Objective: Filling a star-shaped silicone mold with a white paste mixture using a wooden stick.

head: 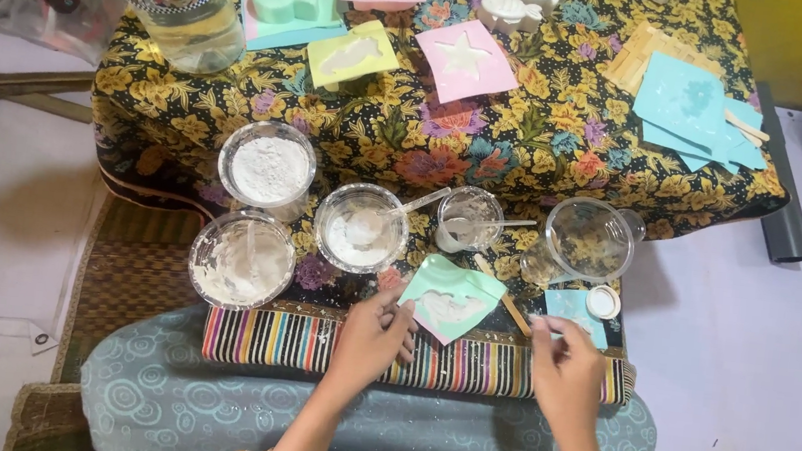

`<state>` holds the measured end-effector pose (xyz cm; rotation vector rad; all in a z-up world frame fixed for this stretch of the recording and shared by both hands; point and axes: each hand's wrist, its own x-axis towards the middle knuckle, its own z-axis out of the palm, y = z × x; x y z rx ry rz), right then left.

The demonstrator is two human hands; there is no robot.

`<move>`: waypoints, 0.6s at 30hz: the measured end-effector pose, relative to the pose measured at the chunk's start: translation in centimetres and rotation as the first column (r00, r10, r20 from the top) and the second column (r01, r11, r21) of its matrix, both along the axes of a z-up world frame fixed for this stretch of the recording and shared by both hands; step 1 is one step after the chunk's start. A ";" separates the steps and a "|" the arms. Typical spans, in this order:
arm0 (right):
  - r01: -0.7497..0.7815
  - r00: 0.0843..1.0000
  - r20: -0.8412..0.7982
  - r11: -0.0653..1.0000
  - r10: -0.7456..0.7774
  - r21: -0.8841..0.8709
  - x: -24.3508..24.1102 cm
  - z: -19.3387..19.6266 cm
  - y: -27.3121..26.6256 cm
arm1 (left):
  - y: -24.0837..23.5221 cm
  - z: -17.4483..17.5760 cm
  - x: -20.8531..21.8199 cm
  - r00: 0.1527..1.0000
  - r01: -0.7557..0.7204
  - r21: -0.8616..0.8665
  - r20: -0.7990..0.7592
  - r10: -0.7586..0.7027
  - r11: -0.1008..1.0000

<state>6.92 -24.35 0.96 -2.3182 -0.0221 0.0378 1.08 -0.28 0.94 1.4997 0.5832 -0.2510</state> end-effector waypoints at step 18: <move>0.008 0.844 -0.536 0.999 0.021 0.051 1.1 4.0 3.7 | -0.6 1.8 -1.0 0.987 -0.075 -0.004 0.143 0.074 0.997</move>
